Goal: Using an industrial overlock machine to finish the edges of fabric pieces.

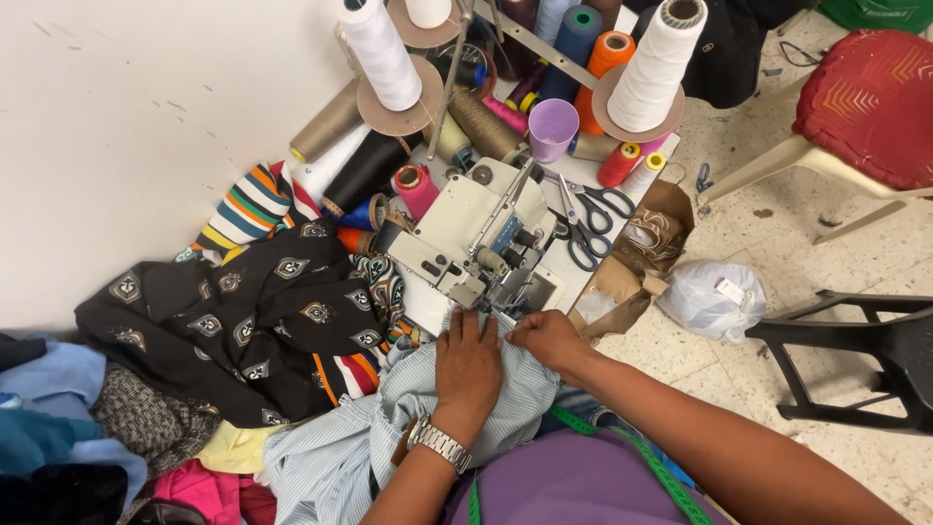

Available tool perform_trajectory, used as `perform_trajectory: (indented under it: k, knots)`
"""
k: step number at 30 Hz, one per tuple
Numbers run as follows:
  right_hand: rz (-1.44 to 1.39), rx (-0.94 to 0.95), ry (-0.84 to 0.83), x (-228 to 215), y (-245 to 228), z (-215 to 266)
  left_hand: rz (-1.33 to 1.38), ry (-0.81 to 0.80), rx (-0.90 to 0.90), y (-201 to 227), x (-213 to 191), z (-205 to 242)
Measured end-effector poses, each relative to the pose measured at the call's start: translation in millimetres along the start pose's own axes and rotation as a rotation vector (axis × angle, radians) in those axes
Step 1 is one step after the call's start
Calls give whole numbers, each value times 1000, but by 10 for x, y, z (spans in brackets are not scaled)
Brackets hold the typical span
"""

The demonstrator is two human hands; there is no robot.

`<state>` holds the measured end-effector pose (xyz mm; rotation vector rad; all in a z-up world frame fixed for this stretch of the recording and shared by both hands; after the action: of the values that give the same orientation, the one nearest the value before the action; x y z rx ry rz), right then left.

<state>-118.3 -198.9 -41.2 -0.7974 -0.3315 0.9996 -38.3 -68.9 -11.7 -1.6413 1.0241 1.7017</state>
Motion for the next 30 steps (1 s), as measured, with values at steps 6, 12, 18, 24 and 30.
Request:
perform_trajectory:
  k: [6, 12, 18, 24, 30]
  knots:
    - [59, -7, 30, -32, -36, 3, -27, -79, -8, 18, -107, -41]
    - [76, -26, 30, -94, -90, 40, -29, -270, -46, 80, -92, -12]
    - [87, -7, -45, -99, 197, 35, -40, -315, -58, 40, -146, -35]
    - [77, 11, 11, -75, 227, 32, -61, -288, -34, 6, -175, -13]
    - [36, -1, 64, -37, 279, -41, -82, -281, -12, -12, -220, -8]
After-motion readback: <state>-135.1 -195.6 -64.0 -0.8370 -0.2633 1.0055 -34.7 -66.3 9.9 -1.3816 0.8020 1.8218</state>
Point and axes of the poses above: each hand's wrist, its own z-axis away from the middle knuckle, its own x-axis out of the palm, y = z × x, the point moved 4 cm from there along -z, towards the middle knuckle, and after that the axes turned 2 degrees about -x, right-handed, at the moved point
